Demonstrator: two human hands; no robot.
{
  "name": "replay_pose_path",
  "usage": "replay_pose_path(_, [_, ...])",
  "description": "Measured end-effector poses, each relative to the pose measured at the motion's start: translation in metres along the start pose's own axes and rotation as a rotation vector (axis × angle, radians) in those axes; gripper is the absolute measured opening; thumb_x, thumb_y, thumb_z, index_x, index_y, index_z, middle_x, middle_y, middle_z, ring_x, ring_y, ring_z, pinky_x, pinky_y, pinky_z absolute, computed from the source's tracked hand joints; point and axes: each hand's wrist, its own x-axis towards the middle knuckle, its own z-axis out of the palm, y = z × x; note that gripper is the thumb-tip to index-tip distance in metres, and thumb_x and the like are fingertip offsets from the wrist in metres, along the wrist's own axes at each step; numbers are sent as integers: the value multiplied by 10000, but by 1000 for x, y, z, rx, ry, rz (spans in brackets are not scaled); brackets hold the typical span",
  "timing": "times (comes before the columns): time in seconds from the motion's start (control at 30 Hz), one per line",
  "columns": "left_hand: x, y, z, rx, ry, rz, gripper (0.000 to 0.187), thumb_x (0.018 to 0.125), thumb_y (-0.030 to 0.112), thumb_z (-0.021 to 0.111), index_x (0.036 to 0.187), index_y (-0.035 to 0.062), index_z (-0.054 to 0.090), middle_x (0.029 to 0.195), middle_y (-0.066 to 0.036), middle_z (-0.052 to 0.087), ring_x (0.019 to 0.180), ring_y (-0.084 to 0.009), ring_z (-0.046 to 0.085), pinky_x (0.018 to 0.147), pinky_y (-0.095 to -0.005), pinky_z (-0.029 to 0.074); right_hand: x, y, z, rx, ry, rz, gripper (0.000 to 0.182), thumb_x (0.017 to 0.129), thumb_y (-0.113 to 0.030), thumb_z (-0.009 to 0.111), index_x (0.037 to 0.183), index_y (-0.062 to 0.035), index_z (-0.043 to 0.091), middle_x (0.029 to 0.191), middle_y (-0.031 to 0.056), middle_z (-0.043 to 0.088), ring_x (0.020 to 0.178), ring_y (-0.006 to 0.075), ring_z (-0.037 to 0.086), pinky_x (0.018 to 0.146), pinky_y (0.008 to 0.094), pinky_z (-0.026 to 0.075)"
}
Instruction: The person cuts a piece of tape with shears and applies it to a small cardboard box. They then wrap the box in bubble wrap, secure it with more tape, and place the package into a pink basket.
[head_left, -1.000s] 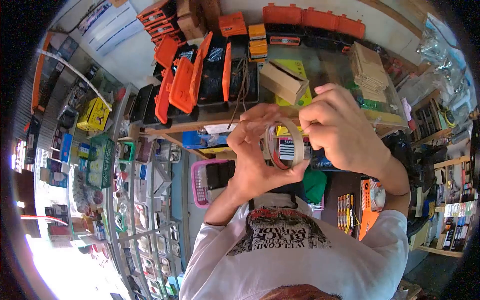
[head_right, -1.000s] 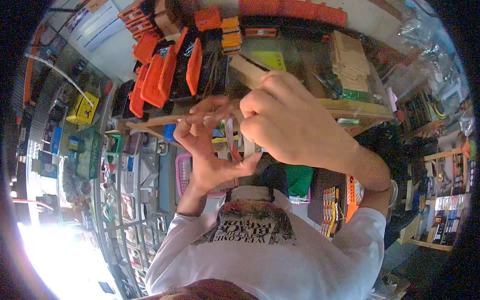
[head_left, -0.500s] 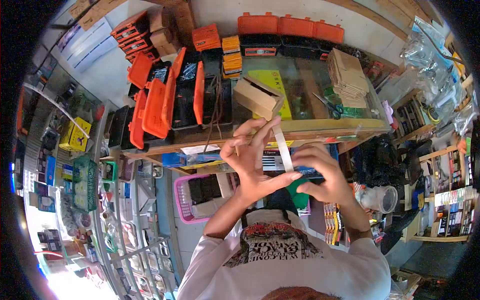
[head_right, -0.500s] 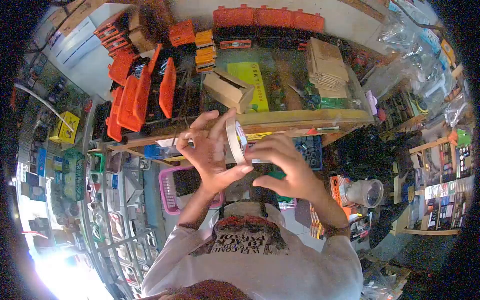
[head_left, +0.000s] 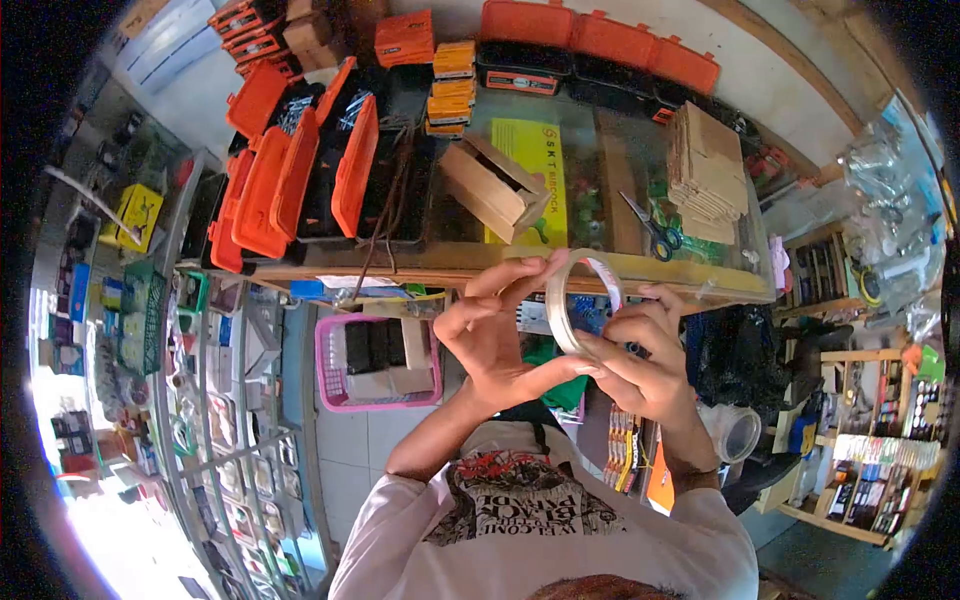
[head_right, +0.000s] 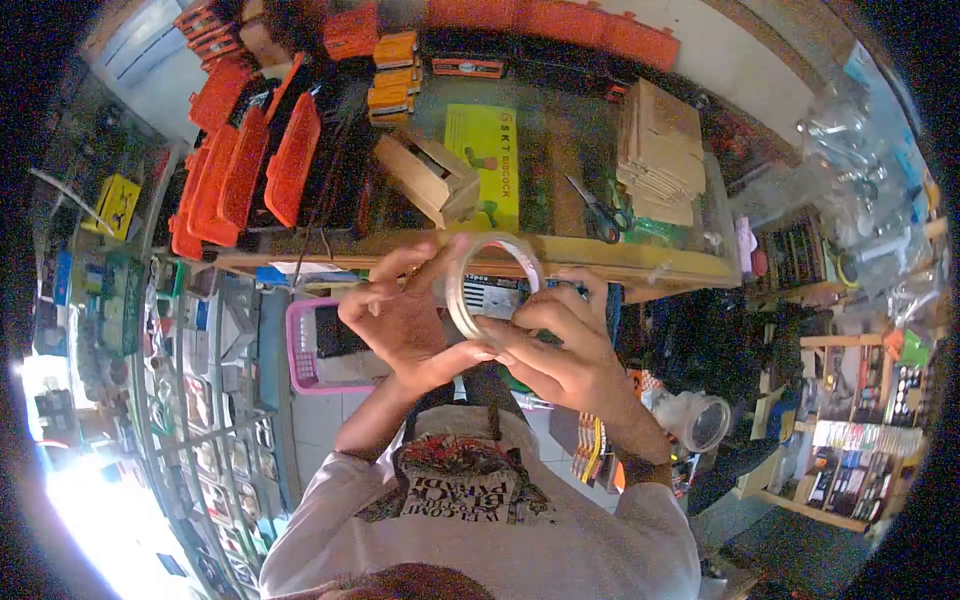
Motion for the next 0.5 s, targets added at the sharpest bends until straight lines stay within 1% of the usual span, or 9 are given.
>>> replay_pose_path(0.03, [-3, 2, 1, 48, 21, 15, 920, 702, 103, 951, 1320, 141, 270, 1411, -271, 429, 1326, -385, 518, 1055, -624, 512, 2, 2, -1, -18, -9, -12, 443, 707, -155, 849, 1144, -145, 779, 953, -17, 596, 904, 197, 599, 1007, 506, 395])
replay_pose_path(0.07, [-5, 3, 2, 96, 40, 30, 907, 705, 95, 948, 1310, 136, 273, 1403, -278, 437, 1312, -390, 534, 1043, -612, 528, 3, 5, -2, -22, -12, -24, 450, 701, -155, 850, 1145, -149, 779, 952, -20, 594, 906, 196, 601, 1006, 507, 395])
replay_pose_path(0.1, [-1, 6, 3, 117, 35, 52, 866, 715, 71, 936, 1282, 123, 285, 1383, -298, 449, 1274, -400, 569, 1024, -566, 557, 5, 7, -3, -25, -13, -35, 458, 695, -155, 851, 1147, -153, 779, 952, -23, 591, 908, 196, 602, 1005, 508, 395])
replay_pose_path(0.2, [5, 10, 6, 79, 84, 63, 781, 780, 10, 873, 1280, 111, 281, 1363, -289, 464, 1246, -389, 594, 1019, -554, 564, 7, 14, -4, -17, -22, -55, 476, 680, -157, 857, 1149, -176, 782, 949, -34, 585, 912, 190, 605, 999, 509, 396])
replay_pose_path(0.23, [4, 11, 6, 66, 125, 11, 738, 801, -22, 838, 1276, 104, 286, 1355, -284, 470, 1232, -382, 605, 1011, -541, 572, 7, 16, -5, -13, -28, -60, 482, 675, -158, 860, 1150, -186, 783, 947, -38, 583, 913, 187, 606, 996, 509, 397])
replay_pose_path(0.33, [0, 15, 5, 40, 225, -132, 628, 852, -113, 737, 1264, 84, 305, 1332, -270, 486, 1191, -362, 636, 987, -497, 595, 3, 22, -8, 18, -46, -82, 349, 701, -191, 846, 1044, -137, 819, 896, -9, 614, 877, 221, 602, 1026, 530, 376])
replay_pose_path(0.4, [0, 16, 9, 50, 270, -218, 574, 869, -164, 678, 1253, 72, 322, 1323, -261, 491, 1164, -350, 654, 970, -464, 608, 1, 25, -9, -16, -55, -102, 417, 670, -178, 876, 1081, -205, 808, 910, -46, 579, 890, 173, 606, 998, 504, 395])
replay_pose_path(0.43, [-1, 15, 12, 45, 270, -197, 557, 854, -191, 680, 1232, 61, 358, 1330, -260, 489, 1138, -341, 668, 957, -419, 614, -1, 27, -10, -32, -60, -111, 458, 655, -171, 891, 1099, -239, 803, 917, -65, 561, 896, 150, 608, 985, 492, 404])
replay_pose_path(0.5, [-7, 15, 17, -5, 298, -262, 557, 847, -193, 689, 1229, 57, 368, 1323, -248, 494, 1127, -322, 673, 949, -399, 616, -11, 33, -9, -49, -64, -119, 429, 670, -168, 890, 1083, -251, 809, 906, -65, 555, 890, 145, 610, 989, 489, 406])
